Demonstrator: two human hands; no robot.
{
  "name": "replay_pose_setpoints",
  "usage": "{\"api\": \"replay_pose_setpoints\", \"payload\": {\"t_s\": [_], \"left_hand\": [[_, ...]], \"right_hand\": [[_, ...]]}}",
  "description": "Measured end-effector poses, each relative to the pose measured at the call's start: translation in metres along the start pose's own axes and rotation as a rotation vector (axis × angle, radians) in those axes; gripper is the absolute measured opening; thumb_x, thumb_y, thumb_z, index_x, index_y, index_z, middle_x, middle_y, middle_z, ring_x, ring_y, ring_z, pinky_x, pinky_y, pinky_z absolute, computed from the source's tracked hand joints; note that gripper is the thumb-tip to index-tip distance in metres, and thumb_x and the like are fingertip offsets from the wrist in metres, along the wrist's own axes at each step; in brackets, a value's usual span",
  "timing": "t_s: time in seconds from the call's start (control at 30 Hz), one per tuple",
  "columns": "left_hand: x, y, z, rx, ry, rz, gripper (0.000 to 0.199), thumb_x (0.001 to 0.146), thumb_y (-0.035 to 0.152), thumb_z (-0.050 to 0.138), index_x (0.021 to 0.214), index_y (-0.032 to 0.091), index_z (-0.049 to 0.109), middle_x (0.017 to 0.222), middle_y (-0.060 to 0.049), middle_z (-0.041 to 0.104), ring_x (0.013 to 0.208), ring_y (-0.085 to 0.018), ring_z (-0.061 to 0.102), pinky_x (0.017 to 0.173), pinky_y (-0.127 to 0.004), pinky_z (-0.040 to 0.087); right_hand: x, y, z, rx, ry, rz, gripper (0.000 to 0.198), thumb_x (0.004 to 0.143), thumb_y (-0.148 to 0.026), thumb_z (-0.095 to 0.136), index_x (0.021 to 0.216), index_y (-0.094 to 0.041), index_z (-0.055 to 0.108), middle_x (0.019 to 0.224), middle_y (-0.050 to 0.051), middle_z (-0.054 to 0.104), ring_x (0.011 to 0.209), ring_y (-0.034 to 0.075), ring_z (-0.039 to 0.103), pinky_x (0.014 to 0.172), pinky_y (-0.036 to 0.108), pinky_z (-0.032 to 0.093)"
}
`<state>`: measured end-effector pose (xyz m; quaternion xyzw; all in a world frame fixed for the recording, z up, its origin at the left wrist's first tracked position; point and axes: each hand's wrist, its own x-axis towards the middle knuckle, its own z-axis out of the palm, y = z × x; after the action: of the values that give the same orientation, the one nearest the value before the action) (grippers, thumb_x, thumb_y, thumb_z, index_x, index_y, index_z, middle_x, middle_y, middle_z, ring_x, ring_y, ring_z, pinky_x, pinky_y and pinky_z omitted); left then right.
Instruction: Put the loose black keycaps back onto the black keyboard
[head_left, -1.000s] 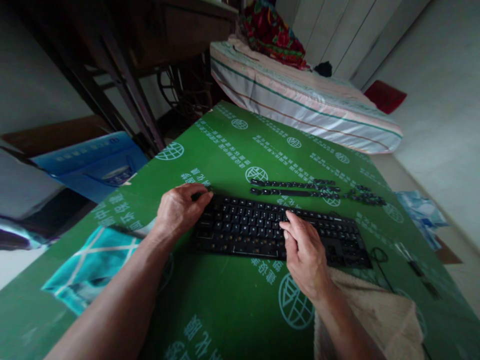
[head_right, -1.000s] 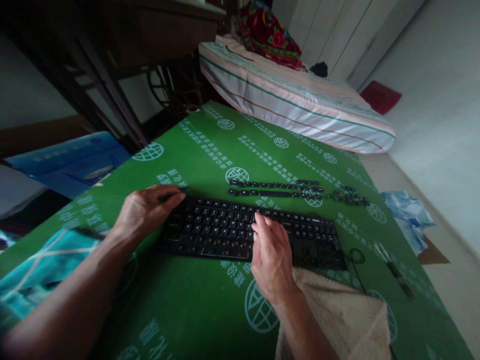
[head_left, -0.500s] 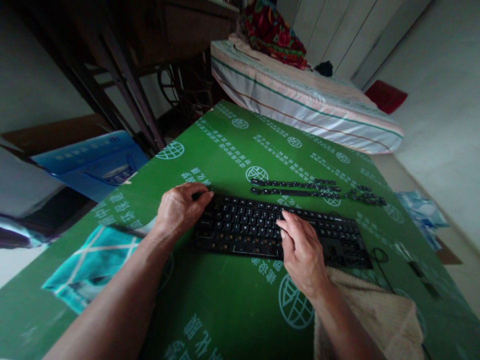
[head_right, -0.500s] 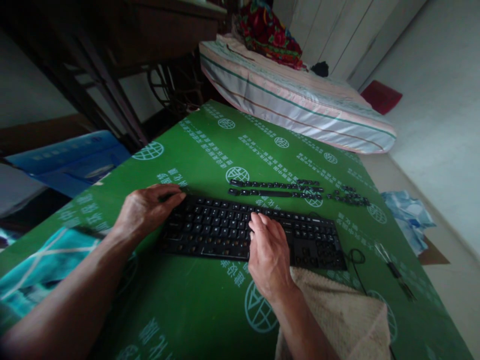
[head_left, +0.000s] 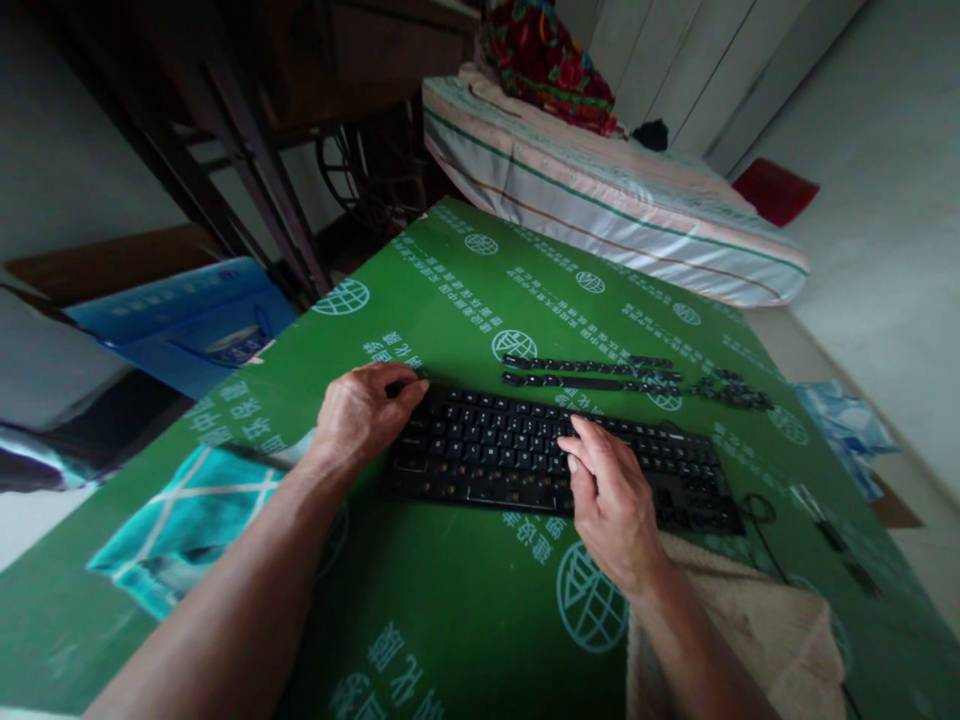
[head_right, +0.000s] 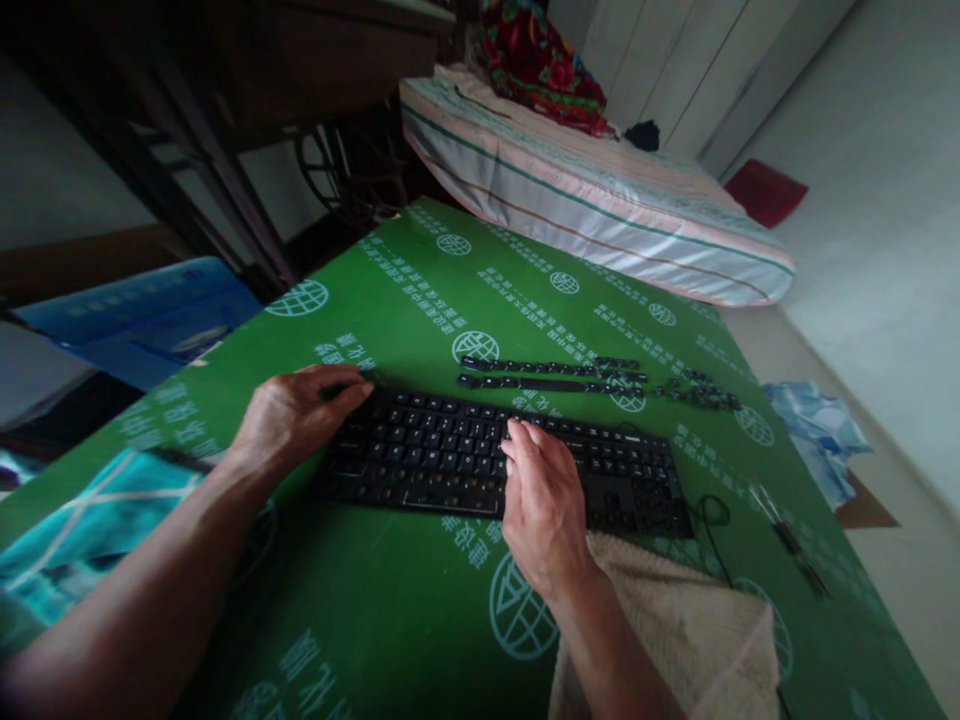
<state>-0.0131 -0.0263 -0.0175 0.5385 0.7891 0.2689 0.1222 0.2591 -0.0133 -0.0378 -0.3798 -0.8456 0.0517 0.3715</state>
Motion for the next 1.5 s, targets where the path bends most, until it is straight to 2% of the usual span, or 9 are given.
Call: {"api": "replay_pose_setpoints", "payload": {"t_s": [0.3,0.47,0.67,0.93,1.1,1.3,1.4,1.5], "left_hand": [[0.000,0.000,0.000,0.010,0.000,0.004,0.037,0.081,0.041,0.044,0.093,0.017,0.071,0.111,-0.008,0.070,0.100,-0.024,0.064,0.092,-0.033,0.046],[0.000,-0.002,0.001,0.010,0.011,0.012,0.032,0.081,0.042,0.044,0.088,0.024,0.070,0.109,-0.004,0.071,0.101,-0.022,0.064,0.092,-0.031,0.047],[-0.001,-0.001,0.001,0.008,0.010,0.033,0.037,0.081,0.041,0.043,0.091,0.018,0.070,0.108,-0.008,0.070,0.098,-0.023,0.064,0.090,-0.032,0.047],[0.000,-0.003,0.003,-0.002,0.021,0.039,0.037,0.081,0.041,0.044,0.092,0.018,0.071,0.109,-0.008,0.070,0.099,-0.023,0.064,0.091,-0.032,0.047],[0.000,-0.002,0.002,0.001,0.020,0.041,0.035,0.081,0.040,0.044,0.091,0.020,0.071,0.108,-0.007,0.070,0.100,-0.024,0.065,0.091,-0.032,0.047],[-0.001,-0.001,0.001,0.009,0.011,0.047,0.037,0.082,0.040,0.044,0.093,0.017,0.071,0.109,-0.009,0.070,0.099,-0.024,0.064,0.090,-0.032,0.047],[-0.001,-0.002,0.000,0.011,0.007,0.050,0.036,0.082,0.039,0.044,0.093,0.017,0.071,0.108,-0.009,0.070,0.099,-0.024,0.064,0.089,-0.033,0.047],[-0.001,-0.002,0.000,0.015,0.000,0.059,0.037,0.082,0.039,0.044,0.092,0.016,0.071,0.107,-0.010,0.070,0.098,-0.025,0.064,0.089,-0.034,0.047]], "right_hand": [[0.000,-0.003,0.007,-0.039,-0.065,-0.049,0.045,0.090,-0.008,0.043,0.134,-0.018,0.045,0.102,0.009,0.071,0.107,0.022,0.061,0.093,0.046,0.053],[0.001,-0.001,0.001,-0.009,0.019,-0.015,0.045,0.090,-0.007,0.046,0.133,-0.018,0.045,0.102,0.009,0.070,0.101,0.020,0.064,0.092,0.042,0.055],[0.003,-0.003,-0.002,0.009,0.030,-0.011,0.045,0.091,-0.010,0.046,0.135,-0.019,0.044,0.103,0.008,0.070,0.101,0.020,0.065,0.091,0.041,0.055],[0.004,-0.008,0.009,0.011,-0.086,-0.060,0.049,0.091,-0.009,0.042,0.139,-0.019,0.040,0.109,0.009,0.069,0.111,0.021,0.059,0.098,0.044,0.051],[0.005,-0.008,0.013,-0.045,-0.177,-0.058,0.048,0.088,-0.005,0.042,0.134,-0.017,0.047,0.104,0.008,0.071,0.120,0.024,0.054,0.100,0.048,0.048],[0.007,-0.002,0.002,0.020,-0.036,0.001,0.042,0.091,-0.012,0.044,0.132,-0.020,0.048,0.103,0.007,0.070,0.108,0.020,0.061,0.096,0.042,0.052],[0.006,0.001,0.000,0.015,-0.026,0.023,0.040,0.091,-0.013,0.045,0.130,-0.020,0.049,0.104,0.008,0.069,0.099,0.019,0.065,0.092,0.041,0.054],[0.004,0.001,0.002,0.006,-0.029,0.005,0.040,0.091,-0.012,0.045,0.130,-0.018,0.049,0.103,0.009,0.070,0.099,0.019,0.065,0.093,0.041,0.054]]}}
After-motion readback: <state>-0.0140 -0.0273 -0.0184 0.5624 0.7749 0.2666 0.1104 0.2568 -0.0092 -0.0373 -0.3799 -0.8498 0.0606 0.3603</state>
